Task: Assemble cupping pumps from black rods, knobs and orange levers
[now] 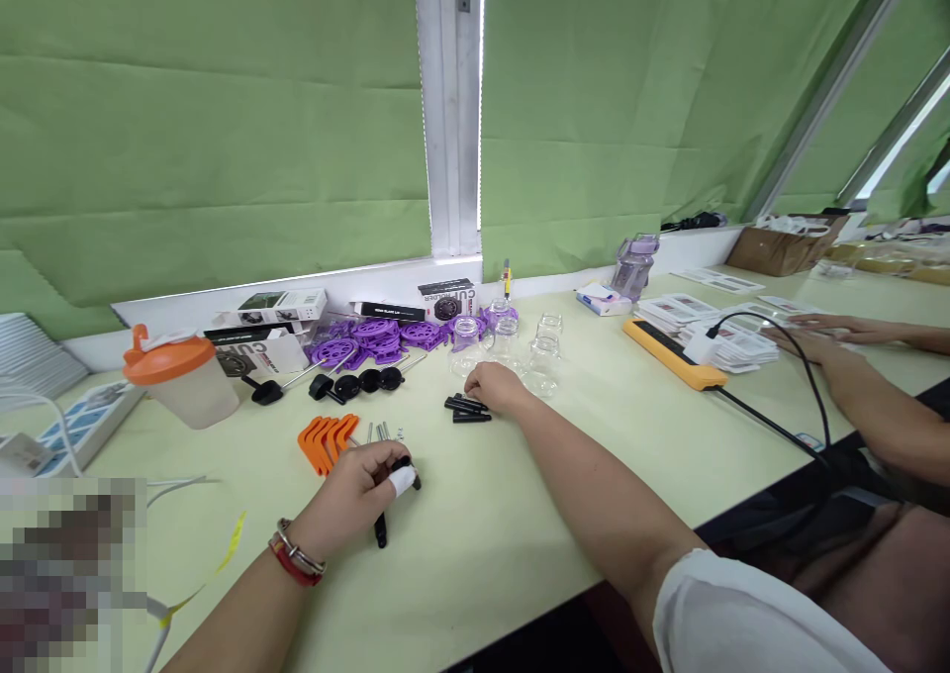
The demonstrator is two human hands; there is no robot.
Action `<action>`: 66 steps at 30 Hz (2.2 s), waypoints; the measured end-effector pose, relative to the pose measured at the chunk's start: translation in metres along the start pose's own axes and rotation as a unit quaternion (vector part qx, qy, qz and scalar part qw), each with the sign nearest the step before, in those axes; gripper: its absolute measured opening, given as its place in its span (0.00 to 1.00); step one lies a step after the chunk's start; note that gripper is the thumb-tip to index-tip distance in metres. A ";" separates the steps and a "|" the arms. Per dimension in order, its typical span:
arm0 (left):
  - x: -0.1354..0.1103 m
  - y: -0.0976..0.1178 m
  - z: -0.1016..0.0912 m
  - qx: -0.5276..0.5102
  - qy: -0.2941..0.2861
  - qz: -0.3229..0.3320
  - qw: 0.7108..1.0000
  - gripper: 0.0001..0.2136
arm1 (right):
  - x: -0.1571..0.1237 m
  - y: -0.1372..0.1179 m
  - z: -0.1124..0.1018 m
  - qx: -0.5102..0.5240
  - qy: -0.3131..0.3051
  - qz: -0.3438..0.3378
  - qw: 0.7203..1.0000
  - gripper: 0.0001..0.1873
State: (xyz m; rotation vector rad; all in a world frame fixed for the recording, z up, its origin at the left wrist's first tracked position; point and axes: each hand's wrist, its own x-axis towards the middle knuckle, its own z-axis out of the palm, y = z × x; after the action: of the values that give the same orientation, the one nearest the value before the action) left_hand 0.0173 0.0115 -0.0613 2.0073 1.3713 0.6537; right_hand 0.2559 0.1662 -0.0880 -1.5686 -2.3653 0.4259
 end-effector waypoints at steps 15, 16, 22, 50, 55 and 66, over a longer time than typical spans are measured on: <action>0.001 0.003 0.006 -0.019 -0.007 -0.011 1.000 0.11 | -0.014 -0.011 -0.010 0.054 0.042 -0.021 0.997 0.10; 0.001 0.004 0.007 -0.022 -0.007 -0.011 1.000 0.11 | -0.019 -0.016 -0.013 0.071 0.051 -0.035 0.996 0.10; 0.002 0.005 0.010 -0.030 -0.002 0.002 1.000 0.10 | -0.054 -0.062 -0.023 0.310 -0.038 -0.213 0.926 0.06; 0.005 0.000 0.011 -0.022 -0.003 0.031 0.999 0.09 | -0.057 -0.079 -0.004 0.358 -0.128 -0.269 0.885 0.06; 0.005 0.000 0.011 -0.020 -0.003 0.026 0.999 0.08 | -0.057 -0.080 -0.003 0.358 -0.125 -0.274 0.884 0.06; 0.004 0.002 0.009 -0.016 -0.017 -0.009 1.000 0.11 | -0.029 -0.024 -0.019 0.131 0.122 0.046 0.983 0.12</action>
State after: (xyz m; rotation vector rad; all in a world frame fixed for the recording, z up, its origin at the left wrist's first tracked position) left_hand 0.0262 0.0123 -0.0662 1.9700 1.3491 0.6282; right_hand 0.2538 0.1324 -0.0633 -1.5156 -1.9724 0.5108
